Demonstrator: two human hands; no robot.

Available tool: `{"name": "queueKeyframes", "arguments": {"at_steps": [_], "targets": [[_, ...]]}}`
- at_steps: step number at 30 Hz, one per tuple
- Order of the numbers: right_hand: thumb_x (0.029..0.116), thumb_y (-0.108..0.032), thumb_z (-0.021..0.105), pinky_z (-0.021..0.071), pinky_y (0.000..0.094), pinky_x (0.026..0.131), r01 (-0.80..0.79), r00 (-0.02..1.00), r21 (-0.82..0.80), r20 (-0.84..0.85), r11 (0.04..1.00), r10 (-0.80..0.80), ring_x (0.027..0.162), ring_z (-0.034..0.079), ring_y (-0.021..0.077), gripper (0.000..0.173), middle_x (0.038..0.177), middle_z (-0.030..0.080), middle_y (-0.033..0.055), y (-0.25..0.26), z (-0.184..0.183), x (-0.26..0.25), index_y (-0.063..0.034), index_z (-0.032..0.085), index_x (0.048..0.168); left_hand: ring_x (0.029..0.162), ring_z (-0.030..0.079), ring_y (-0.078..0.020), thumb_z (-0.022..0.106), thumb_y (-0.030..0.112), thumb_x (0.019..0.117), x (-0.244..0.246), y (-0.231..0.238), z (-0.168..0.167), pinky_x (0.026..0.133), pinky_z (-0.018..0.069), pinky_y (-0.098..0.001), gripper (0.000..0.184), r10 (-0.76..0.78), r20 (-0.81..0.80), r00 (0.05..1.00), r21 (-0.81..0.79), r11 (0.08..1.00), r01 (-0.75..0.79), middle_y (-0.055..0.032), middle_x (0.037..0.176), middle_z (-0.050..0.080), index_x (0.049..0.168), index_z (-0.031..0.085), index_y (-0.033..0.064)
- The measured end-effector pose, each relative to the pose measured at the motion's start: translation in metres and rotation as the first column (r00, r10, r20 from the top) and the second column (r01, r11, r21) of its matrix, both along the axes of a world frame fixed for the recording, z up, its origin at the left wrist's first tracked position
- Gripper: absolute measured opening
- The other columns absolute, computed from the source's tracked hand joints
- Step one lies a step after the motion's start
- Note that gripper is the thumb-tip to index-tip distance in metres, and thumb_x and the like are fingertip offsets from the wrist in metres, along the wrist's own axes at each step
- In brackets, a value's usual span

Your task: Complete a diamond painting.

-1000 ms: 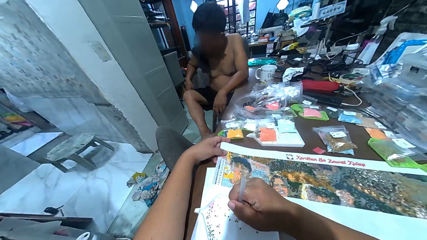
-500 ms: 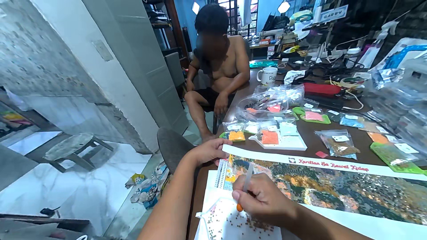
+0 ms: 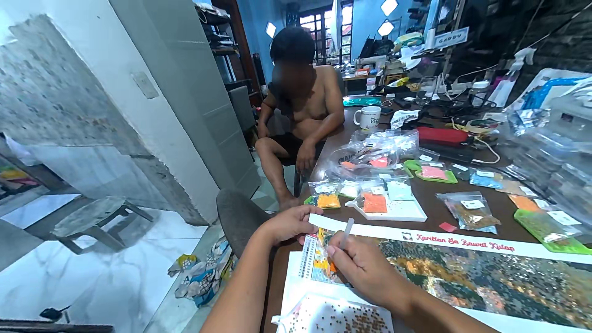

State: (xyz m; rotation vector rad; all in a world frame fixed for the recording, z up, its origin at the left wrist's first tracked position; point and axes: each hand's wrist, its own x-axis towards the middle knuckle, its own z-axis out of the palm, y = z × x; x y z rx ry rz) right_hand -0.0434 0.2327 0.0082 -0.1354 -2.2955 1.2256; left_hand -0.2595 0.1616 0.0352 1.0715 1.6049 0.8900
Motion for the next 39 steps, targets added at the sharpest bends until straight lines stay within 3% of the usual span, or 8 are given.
{"name": "queueKeyframes", "arguments": {"at_steps": [39], "targets": [[0.1050,-0.026,0.044,0.0408,0.0242,0.054,0.035,0.999,0.084,0.027,0.996,-0.037,0.058,0.049,0.0067,0.032,0.064,0.050,-0.0001,-0.0024,-0.0067,-0.0037,-0.0067,0.062,0.087,0.061,0.059,-0.0031,0.057,-0.002,0.0995,0.0003,-0.0024,0.0012,0.056,0.0486,-0.0174,0.044,-0.017,-0.014,1.000,0.010,1.000,0.017,-0.0030,0.092,0.069,0.142,0.047,0.0059]]}}
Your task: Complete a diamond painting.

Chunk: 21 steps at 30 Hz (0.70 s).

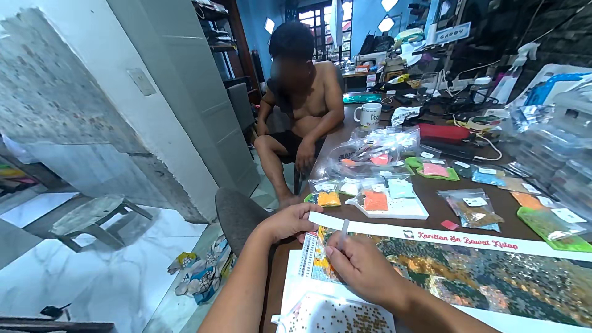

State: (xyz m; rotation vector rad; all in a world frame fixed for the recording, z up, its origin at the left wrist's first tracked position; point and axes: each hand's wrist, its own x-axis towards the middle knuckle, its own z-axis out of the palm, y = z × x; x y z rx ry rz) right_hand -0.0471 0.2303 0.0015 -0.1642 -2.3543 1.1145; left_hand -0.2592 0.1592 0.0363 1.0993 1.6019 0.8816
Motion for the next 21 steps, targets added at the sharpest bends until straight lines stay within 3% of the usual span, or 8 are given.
{"name": "queueKeyframes", "arguments": {"at_steps": [6,12,15,21], "targets": [[0.1042,-0.024,0.044,0.0414,0.0246,0.054,0.005,1.000,0.096,-0.012,0.995,-0.003,0.058,0.050,0.0086,0.032,0.065,0.052,0.0025,-0.003,0.001,-0.001,-0.0049,0.063,0.086,0.061,0.059,-0.0037,0.055,-0.003,0.0994,0.000,-0.001,0.000,0.056,0.0490,-0.0178,0.044,0.008,0.001,1.000,0.001,1.000,-0.008,-0.0033,0.091,0.068,0.142,0.048,0.0061],[0.1037,-0.025,0.045,0.0405,0.0182,0.053,0.025,0.993,0.050,-0.112,0.998,-0.020,0.057,0.049,0.0008,0.032,0.064,0.051,-0.0031,-0.008,0.006,0.003,-0.0088,0.062,0.083,0.060,0.059,-0.0037,0.056,-0.004,0.0995,0.001,-0.001,-0.002,0.054,0.0480,-0.0169,0.044,0.016,0.016,1.000,0.008,1.000,-0.016,-0.0042,0.091,0.068,0.141,0.047,0.0057],[0.1034,-0.020,0.046,0.0412,0.0197,0.053,-0.103,0.968,0.040,-0.226,0.994,0.109,0.058,0.050,0.0040,0.029,0.064,0.054,0.0017,-0.020,0.010,0.008,-0.0048,0.062,0.083,0.060,0.059,-0.0036,0.056,-0.005,0.0995,0.002,-0.001,-0.001,0.054,0.0485,-0.0170,0.043,0.020,0.012,1.000,0.010,1.000,-0.020,-0.0047,0.092,0.069,0.141,0.048,0.0057],[0.1047,-0.016,0.047,0.0430,0.0235,0.054,-0.334,0.906,0.118,-0.234,0.935,0.353,0.057,0.052,0.0113,0.028,0.065,0.054,0.0072,-0.033,0.002,0.014,-0.0024,0.060,0.084,0.060,0.059,-0.0046,0.056,-0.005,0.0995,0.003,-0.001,0.000,0.054,0.0490,-0.0177,0.043,0.031,0.016,0.999,0.006,0.999,-0.031,-0.0060,0.093,0.069,0.141,0.048,0.0047]]}}
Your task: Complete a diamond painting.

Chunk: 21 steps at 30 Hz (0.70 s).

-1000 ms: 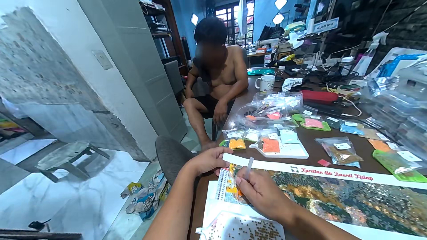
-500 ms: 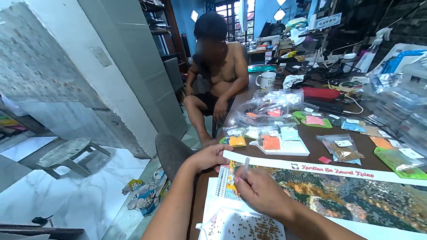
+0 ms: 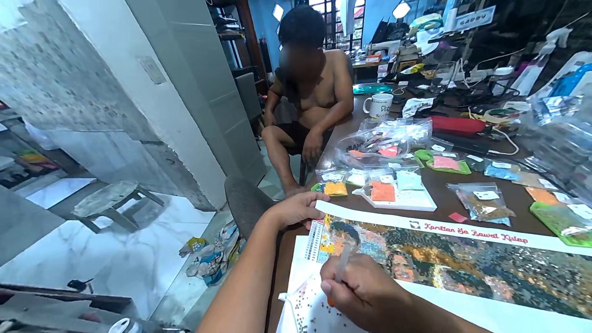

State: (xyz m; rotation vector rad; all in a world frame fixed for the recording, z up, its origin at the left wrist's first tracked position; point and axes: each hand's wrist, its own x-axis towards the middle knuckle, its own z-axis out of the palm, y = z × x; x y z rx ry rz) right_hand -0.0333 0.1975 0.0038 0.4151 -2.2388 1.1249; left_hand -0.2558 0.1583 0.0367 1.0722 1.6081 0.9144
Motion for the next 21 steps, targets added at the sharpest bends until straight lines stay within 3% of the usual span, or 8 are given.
{"name": "queueKeyframes", "arguments": {"at_steps": [5,21], "targets": [[0.1043,-0.014,0.047,0.0417,0.0216,0.054,-0.015,0.998,0.039,-0.065,0.999,0.018,0.057,0.050,0.0107,0.027,0.064,0.053,0.0073,0.0005,-0.0037,-0.0010,-0.0020,0.058,0.083,0.063,0.060,-0.0051,0.055,-0.004,0.0996,-0.0021,0.0009,0.0005,0.056,0.0497,-0.0186,0.045,-0.028,0.010,1.000,0.003,1.000,0.028,-0.0064,0.097,0.068,0.143,0.046,0.0050],[0.1043,-0.013,0.047,0.0428,0.0234,0.055,-0.023,0.998,0.086,-0.061,0.996,0.029,0.059,0.051,0.0131,0.026,0.065,0.053,0.0079,-0.0001,-0.0045,-0.0017,-0.0021,0.059,0.084,0.063,0.060,-0.0046,0.055,-0.004,0.0998,-0.0013,0.0014,0.0024,0.056,0.0495,-0.0183,0.046,-0.034,0.005,0.999,0.001,0.999,0.034,-0.0061,0.097,0.069,0.144,0.044,0.0041]]}}
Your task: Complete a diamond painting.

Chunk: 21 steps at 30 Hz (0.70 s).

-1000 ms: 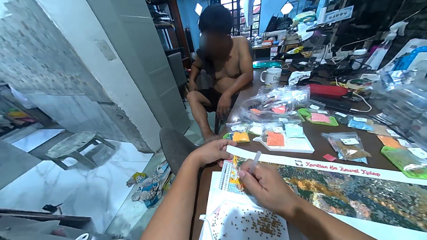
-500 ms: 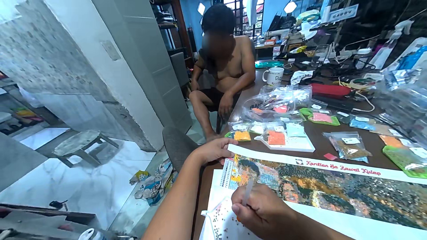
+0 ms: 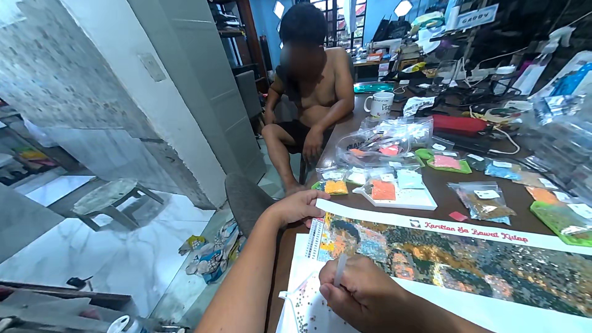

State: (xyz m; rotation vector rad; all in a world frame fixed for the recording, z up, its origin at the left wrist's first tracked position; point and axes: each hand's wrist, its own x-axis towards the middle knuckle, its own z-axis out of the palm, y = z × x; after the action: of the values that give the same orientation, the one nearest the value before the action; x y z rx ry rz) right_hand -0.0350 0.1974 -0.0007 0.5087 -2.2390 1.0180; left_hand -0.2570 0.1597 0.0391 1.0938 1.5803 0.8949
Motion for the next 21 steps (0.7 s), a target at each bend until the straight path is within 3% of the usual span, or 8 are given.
{"name": "queueKeyframes", "arguments": {"at_steps": [6,10,21], "targets": [[0.1031,-0.015,0.048,0.0390,0.0151,0.053,0.108,0.988,-0.253,0.131,0.962,-0.077,0.056,0.048,0.0001,0.025,0.064,0.053,0.0015,0.010,0.012,-0.002,-0.0020,0.061,0.086,0.060,0.058,-0.0034,0.056,-0.003,0.0998,0.000,0.000,-0.003,0.055,0.0481,-0.0171,0.043,0.017,-0.019,1.000,0.007,1.000,-0.017,-0.0040,0.091,0.068,0.141,0.047,0.0056],[0.1037,-0.018,0.045,0.0439,0.0134,0.057,0.242,0.958,-0.374,0.241,0.895,-0.159,0.061,0.051,-0.0051,0.027,0.069,0.056,-0.0071,0.029,0.018,-0.005,-0.0068,0.062,0.087,0.063,0.059,-0.0040,0.056,-0.002,0.1001,-0.002,0.001,-0.003,0.058,0.0501,-0.0183,0.044,0.011,-0.019,1.000,-0.010,1.000,-0.011,-0.0035,0.093,0.068,0.142,0.047,0.0066],[0.1035,-0.024,0.044,0.0375,0.0166,0.054,0.370,0.878,-0.211,0.398,0.905,-0.267,0.057,0.045,-0.0018,0.027,0.065,0.047,-0.0073,0.039,0.012,-0.009,-0.0104,0.061,0.087,0.063,0.061,-0.0049,0.057,-0.002,0.0998,-0.001,0.001,-0.003,0.057,0.0503,-0.0187,0.043,0.029,-0.018,0.999,-0.021,0.999,-0.029,-0.0047,0.093,0.069,0.141,0.048,0.0069]]}}
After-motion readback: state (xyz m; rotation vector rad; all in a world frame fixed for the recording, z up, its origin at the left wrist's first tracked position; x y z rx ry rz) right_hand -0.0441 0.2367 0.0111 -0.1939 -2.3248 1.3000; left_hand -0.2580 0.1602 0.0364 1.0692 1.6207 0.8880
